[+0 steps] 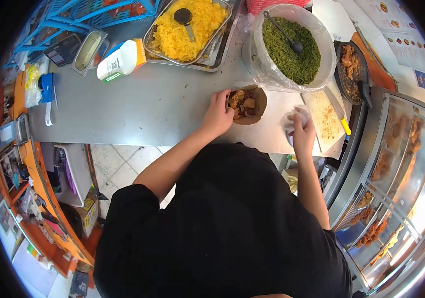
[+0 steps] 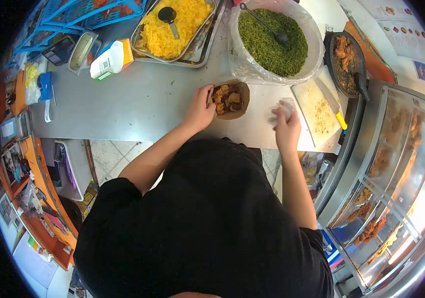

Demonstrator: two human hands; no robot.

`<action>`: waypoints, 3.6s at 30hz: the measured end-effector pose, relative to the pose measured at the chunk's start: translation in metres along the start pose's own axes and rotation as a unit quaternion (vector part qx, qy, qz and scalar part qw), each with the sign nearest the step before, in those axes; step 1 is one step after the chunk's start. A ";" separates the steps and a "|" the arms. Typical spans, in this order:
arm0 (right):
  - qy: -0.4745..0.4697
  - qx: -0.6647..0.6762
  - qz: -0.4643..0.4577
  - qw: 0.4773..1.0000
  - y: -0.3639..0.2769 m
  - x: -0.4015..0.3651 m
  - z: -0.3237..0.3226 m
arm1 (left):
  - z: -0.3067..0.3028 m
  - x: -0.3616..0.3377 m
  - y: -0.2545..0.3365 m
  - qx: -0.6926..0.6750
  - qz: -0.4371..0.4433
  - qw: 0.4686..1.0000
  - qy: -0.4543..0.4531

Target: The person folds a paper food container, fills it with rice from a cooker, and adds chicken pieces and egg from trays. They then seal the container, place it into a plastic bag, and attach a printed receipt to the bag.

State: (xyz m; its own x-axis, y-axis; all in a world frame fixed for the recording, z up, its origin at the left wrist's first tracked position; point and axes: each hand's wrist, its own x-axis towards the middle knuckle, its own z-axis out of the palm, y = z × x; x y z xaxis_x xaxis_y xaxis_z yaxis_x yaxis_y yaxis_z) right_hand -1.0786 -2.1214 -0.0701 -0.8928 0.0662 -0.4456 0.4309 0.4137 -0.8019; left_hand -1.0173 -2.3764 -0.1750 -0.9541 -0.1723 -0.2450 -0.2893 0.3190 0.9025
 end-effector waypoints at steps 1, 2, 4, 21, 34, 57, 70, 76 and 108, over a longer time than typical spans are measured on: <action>0.035 -0.058 -0.007 0.998 0.019 0.009 -0.006 | -0.004 -0.001 -0.001 0.001 -0.002 1.000 0.011; 0.069 -0.115 -0.016 0.991 0.039 0.020 -0.014 | -0.010 -0.003 -0.002 0.005 0.000 1.000 0.012; 0.039 -0.232 0.023 0.972 0.077 0.042 -0.034 | -0.022 -0.007 -0.005 0.016 0.003 1.000 0.018; 0.159 -0.259 -0.358 0.883 -0.066 0.098 -0.087 | -0.131 -0.124 -0.083 0.087 -0.114 0.944 0.298; -0.165 -0.213 -0.348 0.898 -0.142 0.070 0.249 | -0.301 -0.123 -0.178 -0.197 -0.192 0.901 0.335; 0.092 -0.561 -0.197 0.799 -0.128 0.112 0.335 | -0.422 -0.087 -0.191 -0.095 -0.103 0.983 0.121; -0.223 -0.290 -0.256 0.895 -0.107 0.064 0.447 | -0.419 -0.221 -0.244 -0.165 -0.157 0.869 0.439; -0.445 -0.200 -0.164 0.858 -0.127 0.010 0.558 | -0.290 -0.415 -0.277 -0.139 -0.341 0.637 0.677; -0.234 0.208 -0.040 0.949 -0.098 0.194 0.259 | -0.411 -0.284 -0.205 0.130 -0.198 0.923 0.304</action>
State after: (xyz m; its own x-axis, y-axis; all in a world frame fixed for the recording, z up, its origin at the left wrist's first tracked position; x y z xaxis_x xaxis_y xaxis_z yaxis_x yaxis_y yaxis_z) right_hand -1.2596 -2.3839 -0.1809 -0.8107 -0.4004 -0.4271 0.4658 0.0008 -0.8849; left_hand -0.6549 -2.7760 -0.1448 -0.5727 -0.7894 -0.2210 -0.6897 0.3183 0.6504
